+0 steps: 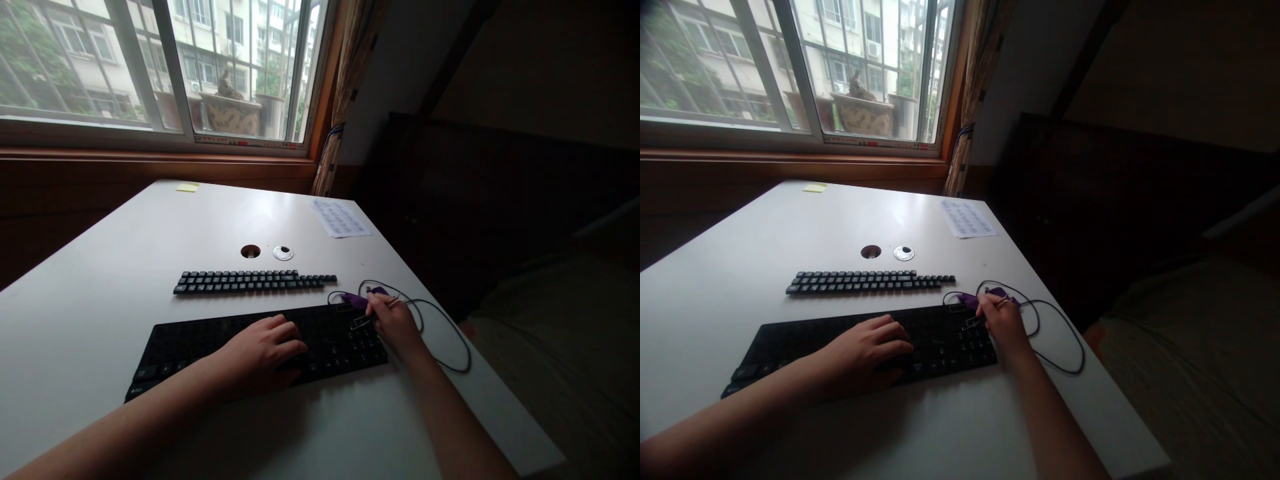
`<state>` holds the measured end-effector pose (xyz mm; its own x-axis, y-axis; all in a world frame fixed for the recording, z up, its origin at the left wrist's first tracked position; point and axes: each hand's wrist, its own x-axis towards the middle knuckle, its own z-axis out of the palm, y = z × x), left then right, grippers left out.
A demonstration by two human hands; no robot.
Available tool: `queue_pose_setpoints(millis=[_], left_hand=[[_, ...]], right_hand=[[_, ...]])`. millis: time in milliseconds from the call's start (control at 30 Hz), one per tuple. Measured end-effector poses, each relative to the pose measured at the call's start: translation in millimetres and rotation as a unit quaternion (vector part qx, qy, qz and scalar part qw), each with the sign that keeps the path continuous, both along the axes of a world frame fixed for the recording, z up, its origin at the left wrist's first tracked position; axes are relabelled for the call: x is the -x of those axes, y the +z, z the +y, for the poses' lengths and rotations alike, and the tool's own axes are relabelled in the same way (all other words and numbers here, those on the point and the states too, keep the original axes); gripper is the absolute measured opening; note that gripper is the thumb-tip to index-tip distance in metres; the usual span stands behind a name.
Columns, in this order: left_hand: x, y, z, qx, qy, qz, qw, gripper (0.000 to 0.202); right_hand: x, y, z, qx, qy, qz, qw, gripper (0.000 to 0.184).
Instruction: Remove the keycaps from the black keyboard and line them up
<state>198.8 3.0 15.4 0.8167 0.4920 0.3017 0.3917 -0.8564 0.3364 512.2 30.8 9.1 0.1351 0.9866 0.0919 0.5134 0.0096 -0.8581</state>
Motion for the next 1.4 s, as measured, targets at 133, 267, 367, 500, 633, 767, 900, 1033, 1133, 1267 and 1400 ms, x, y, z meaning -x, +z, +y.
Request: queue_pose_setpoints(millis=[133, 267, 367, 500, 633, 767, 900, 1033, 1133, 1267, 1400], left_hand=[[0.3, 1.6, -0.3, -0.002, -0.001, -0.001, 1.0, 0.029], [0.4, 1.6, -0.2, -0.003, 0.003, -0.01, 1.0, 0.028], [-0.1, 0.9, -0.3, 0.007, 0.01, -0.018, 1.0, 0.028], [-0.7, 1.3, -0.5, 0.024, 0.029, -0.033, 0.999, 0.025], [-0.7, -0.1, 1.7, 0.038, 0.058, -0.07, 0.995, 0.022], [-0.3, -1.3, 5.4, 0.063, 0.094, -0.11, 0.987, 0.018], [1.1, 1.4, 8.4, 0.105, 0.137, -0.126, 0.977, 0.007], [2.7, 3.1, 10.4, 0.14, 0.151, -0.134, 0.969, 0.005], [3.0, 0.8, 11.4, 0.13, 0.165, -0.141, 0.967, 0.009], [2.6, -3.2, 11.9, 0.12, 0.181, -0.141, 0.966, 0.014], [2.1, -4.6, 12.0, 0.122, 0.185, -0.139, 0.965, 0.015]], right_hand=[[-3.7, -3.5, 2.6, 0.03, 0.003, 0.064, 0.997, 0.044], [0.3, 2.5, -2.6, 0.006, -0.006, 0.067, 0.998, 0.042], [4.9, 8.1, -7.4, -0.012, 0.01, 0.081, 0.997, 0.041], [16.7, 11.8, -12.6, -0.015, 0.051, 0.102, 0.993, 0.04], [34.2, 11.4, -18.8, 0.001, 0.116, 0.128, 0.985, 0.037], [52.9, 14.8, -28.0, -0.013, 0.195, 0.074, 0.978, 0.03], [69.6, 20.8, -36.0, -0.083, 0.236, 0.0, 0.968, 0.022], [80.0, 22.8, -39.6, -0.133, 0.271, -0.035, 0.953, 0.013], [83.7, 22.7, -40.2, -0.153, 0.289, -0.044, 0.944, 0.009], [85.8, 21.6, -40.4, -0.167, 0.303, -0.047, 0.937, 0.008], [86.2, 17.5, -40.8, -0.169, 0.317, -0.054, 0.932, 0.01]])
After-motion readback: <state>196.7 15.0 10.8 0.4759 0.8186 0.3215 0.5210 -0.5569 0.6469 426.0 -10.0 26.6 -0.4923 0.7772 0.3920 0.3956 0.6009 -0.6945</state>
